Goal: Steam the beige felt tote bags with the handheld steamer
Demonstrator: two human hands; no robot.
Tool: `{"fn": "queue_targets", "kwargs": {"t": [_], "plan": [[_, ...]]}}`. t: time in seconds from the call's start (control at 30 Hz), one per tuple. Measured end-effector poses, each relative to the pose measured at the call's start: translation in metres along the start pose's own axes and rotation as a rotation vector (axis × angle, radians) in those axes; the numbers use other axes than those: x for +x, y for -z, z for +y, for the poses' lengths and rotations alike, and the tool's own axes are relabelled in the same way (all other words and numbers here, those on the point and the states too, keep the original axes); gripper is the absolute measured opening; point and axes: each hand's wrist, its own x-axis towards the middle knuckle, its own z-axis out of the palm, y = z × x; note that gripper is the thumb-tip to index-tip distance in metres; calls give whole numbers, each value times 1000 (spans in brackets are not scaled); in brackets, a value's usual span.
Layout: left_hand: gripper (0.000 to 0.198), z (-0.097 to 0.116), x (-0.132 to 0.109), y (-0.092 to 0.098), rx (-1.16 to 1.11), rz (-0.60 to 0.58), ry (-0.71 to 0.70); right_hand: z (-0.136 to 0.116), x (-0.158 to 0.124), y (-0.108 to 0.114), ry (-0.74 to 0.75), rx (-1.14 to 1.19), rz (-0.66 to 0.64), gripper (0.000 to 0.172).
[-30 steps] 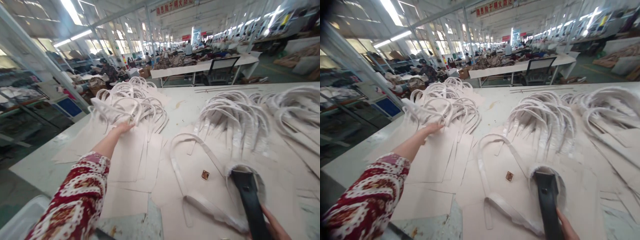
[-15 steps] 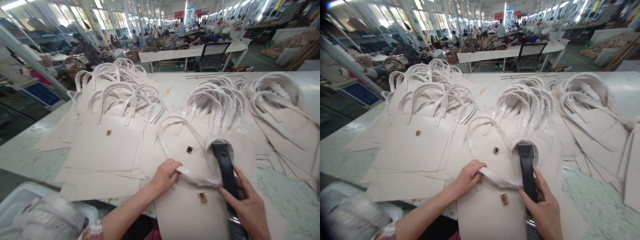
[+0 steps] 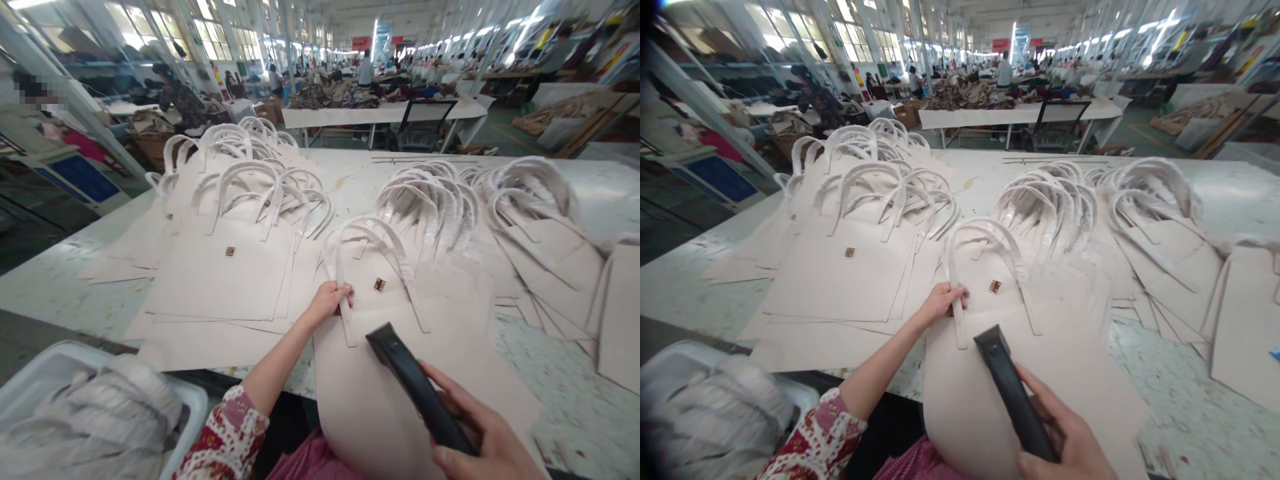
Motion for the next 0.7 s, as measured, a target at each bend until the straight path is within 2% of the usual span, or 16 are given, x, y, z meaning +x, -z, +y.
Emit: {"fn": "queue_targets", "kwargs": {"t": [0.03, 0.1, 0.27, 0.37, 0.5, 0.63, 0.7], "plan": [[32, -2, 1, 0, -1, -12, 0, -2, 7, -13, -28, 16, -85, 75], [31, -4, 2, 1, -1, -26, 0, -7, 22, -35, -47, 16, -169, 81], [29, -4, 4, 5, -21, -25, -9, -12, 45, -67, 59, -66, -115, 75], [30, -4, 4, 8, -49, -8, -13, -9, 43, -75, 111, -90, -70, 74], [31, -2, 3, 10, -58, -3, -16, -8, 42, -81, 67, -43, -77, 75], [32, 3, 2, 12, -45, 31, -20, -14, 54, -87, 231, -45, 7, 71], [35, 6, 1, 13, -38, 45, -9, -16, 52, -82, 271, 8, 77, 71]]}}
